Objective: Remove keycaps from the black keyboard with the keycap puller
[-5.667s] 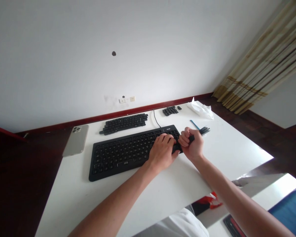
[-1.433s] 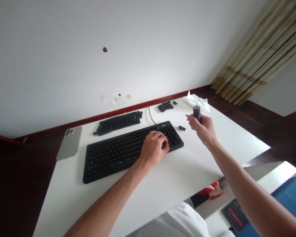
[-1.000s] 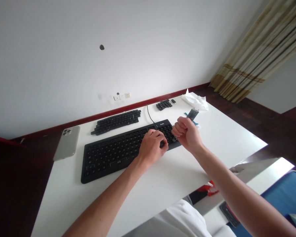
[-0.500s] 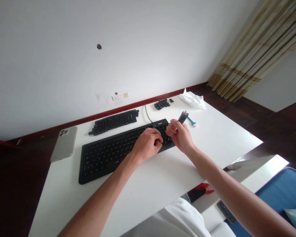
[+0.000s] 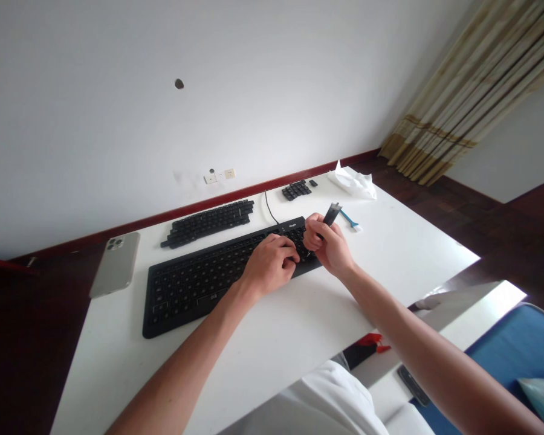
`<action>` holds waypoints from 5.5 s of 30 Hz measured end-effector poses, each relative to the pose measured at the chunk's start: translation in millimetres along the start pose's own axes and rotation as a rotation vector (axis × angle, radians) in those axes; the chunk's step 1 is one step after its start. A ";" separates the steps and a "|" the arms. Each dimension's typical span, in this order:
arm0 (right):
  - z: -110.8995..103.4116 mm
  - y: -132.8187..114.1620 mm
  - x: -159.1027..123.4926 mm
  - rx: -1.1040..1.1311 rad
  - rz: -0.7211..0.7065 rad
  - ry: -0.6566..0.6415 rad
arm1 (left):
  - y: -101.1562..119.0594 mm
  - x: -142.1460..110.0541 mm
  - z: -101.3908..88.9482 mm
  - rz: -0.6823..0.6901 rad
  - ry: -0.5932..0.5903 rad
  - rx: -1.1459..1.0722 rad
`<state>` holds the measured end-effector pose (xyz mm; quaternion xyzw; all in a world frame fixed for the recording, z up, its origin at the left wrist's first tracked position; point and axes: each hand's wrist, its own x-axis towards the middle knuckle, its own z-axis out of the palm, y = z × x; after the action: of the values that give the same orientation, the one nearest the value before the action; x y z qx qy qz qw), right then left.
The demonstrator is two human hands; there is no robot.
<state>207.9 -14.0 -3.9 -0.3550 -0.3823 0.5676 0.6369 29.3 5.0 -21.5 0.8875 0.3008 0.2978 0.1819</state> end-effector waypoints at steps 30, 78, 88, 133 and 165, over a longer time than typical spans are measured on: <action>-2.9 -29.3 45.5 -0.154 0.032 -0.126 | 5.5 6.1 2.3 -0.062 -0.041 0.033; -25.4 -16.2 56.0 -0.029 0.444 -0.649 | 2.5 5.2 2.8 -0.010 -0.060 0.026; -31.6 -16.7 58.2 0.008 0.411 -0.811 | -3.2 5.8 1.2 -0.129 0.034 -0.116; -91.1 -22.3 123.0 -1.744 -0.266 -0.166 | -0.1 0.7 2.4 -0.063 -0.051 0.065; -65.4 -52.6 89.6 -0.803 -0.249 0.220 | 0.4 0.7 2.2 -0.060 -0.050 0.055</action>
<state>295.6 68.5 20.5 -0.5842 -0.5425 0.2513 0.5489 31.3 4.9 -22.8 0.8898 0.3309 0.2618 0.1738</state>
